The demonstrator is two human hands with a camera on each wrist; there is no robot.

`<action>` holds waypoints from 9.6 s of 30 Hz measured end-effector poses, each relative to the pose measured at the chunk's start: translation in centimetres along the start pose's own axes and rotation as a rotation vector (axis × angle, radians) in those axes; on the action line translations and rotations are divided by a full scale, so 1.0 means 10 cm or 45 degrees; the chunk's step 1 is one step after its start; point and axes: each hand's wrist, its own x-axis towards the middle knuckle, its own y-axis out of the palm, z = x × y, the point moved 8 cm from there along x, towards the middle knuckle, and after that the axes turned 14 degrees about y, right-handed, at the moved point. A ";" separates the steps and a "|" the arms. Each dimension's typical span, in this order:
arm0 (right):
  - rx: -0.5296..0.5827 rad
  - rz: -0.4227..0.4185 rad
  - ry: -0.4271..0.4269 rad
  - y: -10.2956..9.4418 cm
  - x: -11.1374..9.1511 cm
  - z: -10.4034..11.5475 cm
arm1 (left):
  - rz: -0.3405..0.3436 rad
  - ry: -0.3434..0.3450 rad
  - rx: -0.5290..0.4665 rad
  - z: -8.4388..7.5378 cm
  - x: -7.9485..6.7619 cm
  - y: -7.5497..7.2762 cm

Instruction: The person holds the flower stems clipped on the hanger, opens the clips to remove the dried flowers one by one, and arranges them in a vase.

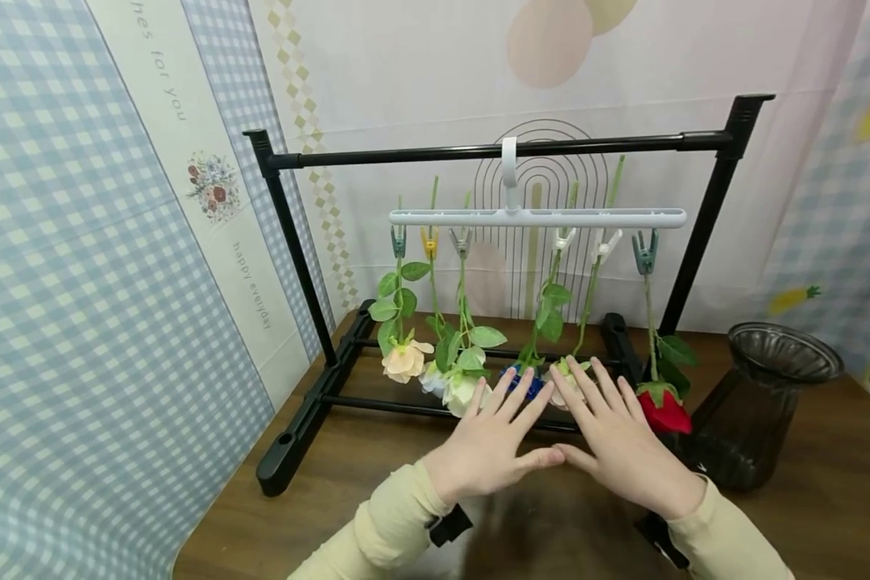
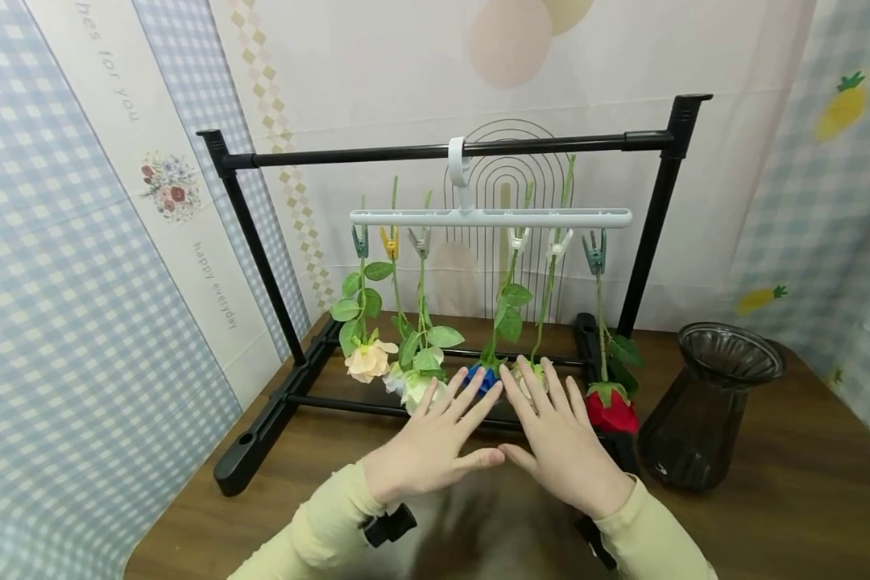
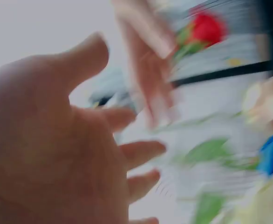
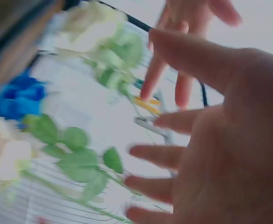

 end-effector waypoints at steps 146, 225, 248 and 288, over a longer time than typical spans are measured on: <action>-0.510 -0.989 -0.512 -0.06 -0.56 0.64 | -1.314 0.303 0.767 -0.28 -0.48 -0.20; 0.042 -1.076 0.908 -1.12 -0.75 -1.71 | -0.835 -0.041 -0.546 -1.18 1.86 0.92; 0.192 -1.232 0.717 -1.36 -0.99 -1.23 | -0.685 0.027 -0.564 -1.23 1.85 1.03; 0.694 -0.652 0.074 -0.96 1.15 0.87 | -1.717 -0.257 -0.767 1.22 -0.54 -1.31</action>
